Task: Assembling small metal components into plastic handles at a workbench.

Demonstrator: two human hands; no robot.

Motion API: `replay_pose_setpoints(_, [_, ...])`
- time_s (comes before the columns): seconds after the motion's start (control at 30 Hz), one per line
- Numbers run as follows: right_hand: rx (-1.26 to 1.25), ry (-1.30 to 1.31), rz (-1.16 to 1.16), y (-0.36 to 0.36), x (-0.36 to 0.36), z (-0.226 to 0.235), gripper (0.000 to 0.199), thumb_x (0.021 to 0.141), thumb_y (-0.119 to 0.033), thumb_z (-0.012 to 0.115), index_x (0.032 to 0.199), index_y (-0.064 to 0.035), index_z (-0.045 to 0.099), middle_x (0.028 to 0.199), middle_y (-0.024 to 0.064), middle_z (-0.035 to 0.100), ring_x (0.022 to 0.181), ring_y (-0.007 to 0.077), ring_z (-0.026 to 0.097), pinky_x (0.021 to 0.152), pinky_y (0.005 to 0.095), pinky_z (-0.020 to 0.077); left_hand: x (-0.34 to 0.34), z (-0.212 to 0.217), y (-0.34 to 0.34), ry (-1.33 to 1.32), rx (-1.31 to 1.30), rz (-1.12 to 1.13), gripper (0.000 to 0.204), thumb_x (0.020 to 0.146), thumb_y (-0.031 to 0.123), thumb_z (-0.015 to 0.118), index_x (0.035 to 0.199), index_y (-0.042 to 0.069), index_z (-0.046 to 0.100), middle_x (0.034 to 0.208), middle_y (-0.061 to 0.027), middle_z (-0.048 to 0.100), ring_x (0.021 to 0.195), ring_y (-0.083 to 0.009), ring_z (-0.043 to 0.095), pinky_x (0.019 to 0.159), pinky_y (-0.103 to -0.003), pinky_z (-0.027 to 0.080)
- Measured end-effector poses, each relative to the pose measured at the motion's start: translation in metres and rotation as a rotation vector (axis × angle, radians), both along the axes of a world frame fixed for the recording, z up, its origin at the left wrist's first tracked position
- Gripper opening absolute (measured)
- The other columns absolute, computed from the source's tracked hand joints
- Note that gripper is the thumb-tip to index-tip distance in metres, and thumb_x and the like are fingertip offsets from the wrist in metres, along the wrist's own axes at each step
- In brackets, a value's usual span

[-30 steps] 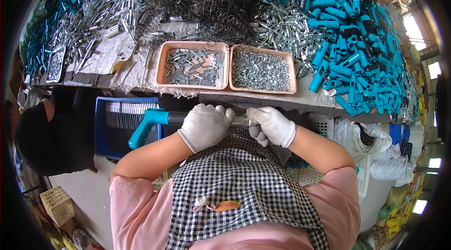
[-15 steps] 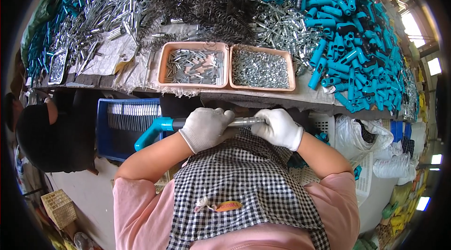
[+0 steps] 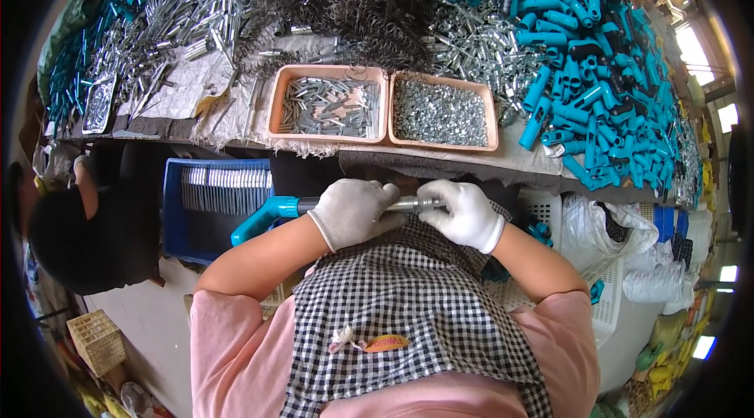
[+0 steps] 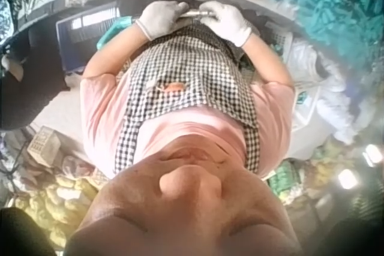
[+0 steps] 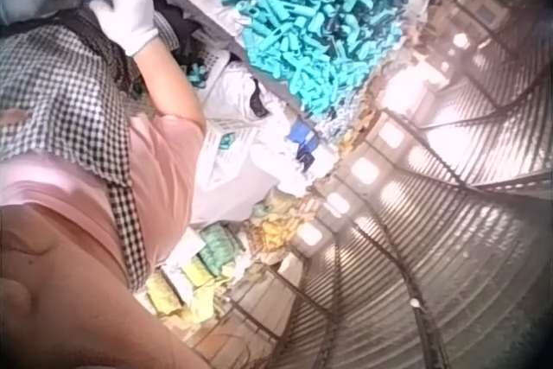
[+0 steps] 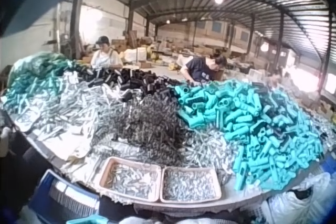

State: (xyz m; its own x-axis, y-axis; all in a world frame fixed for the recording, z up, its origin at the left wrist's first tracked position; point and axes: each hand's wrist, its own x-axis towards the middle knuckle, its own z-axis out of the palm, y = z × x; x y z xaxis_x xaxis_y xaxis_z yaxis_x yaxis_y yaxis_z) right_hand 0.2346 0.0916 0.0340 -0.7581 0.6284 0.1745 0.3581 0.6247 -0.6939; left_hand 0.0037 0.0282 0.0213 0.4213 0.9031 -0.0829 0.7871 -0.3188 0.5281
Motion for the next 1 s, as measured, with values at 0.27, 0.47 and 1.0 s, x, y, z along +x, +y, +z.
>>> replay_pose_setpoints(0.27, [0.240, -0.086, 0.114, 0.003, 0.001, 0.000, 0.043, 0.080, -0.031, 0.075, 0.109, -0.0033, 0.059, 0.087, 0.0161, 0.069, 0.080, 0.0343, 0.068, 0.070, 0.0407, 0.0541, 0.002, 0.000, 0.002, 0.030, -0.074, -0.036, 0.045, 0.090, 0.048, 0.059, 0.094, 0.003, 0.058, 0.079, -0.0170, 0.067, 0.074, -0.0353, 0.068, 0.064, -0.046, 0.053])
replay_pose_setpoints(0.47, [-1.099, -0.428, -0.182, 0.000, 0.004, 0.000, 0.071, 0.091, -0.065, 0.051, 0.093, 0.0057, 0.063, 0.059, 0.0176, 0.063, 0.055, 0.0313, 0.065, 0.056, 0.0398, 0.0534, 0.000, 0.005, 0.009, 0.064, 0.026, 0.042, 0.041, 0.088, 0.044, 0.063, 0.093, 0.004, 0.058, 0.074, -0.0163, 0.065, 0.072, -0.0354, 0.066, 0.063, -0.046, 0.051])
replay_pose_setpoints(1.0, [-1.350, -0.415, -0.227, 0.009, -0.001, -0.018, 0.061, 0.100, -0.056, 0.038, 0.078, -0.0032, 0.058, 0.051, 0.0036, 0.044, 0.039, 0.0163, 0.045, 0.038, 0.0351, 0.0379, 0.009, 0.002, 0.008, 0.268, -0.003, -0.164, 0.039, 0.089, 0.044, 0.060, 0.098, 0.007, 0.062, 0.083, -0.0113, 0.067, 0.077, -0.0275, 0.069, 0.068, -0.041, 0.055])
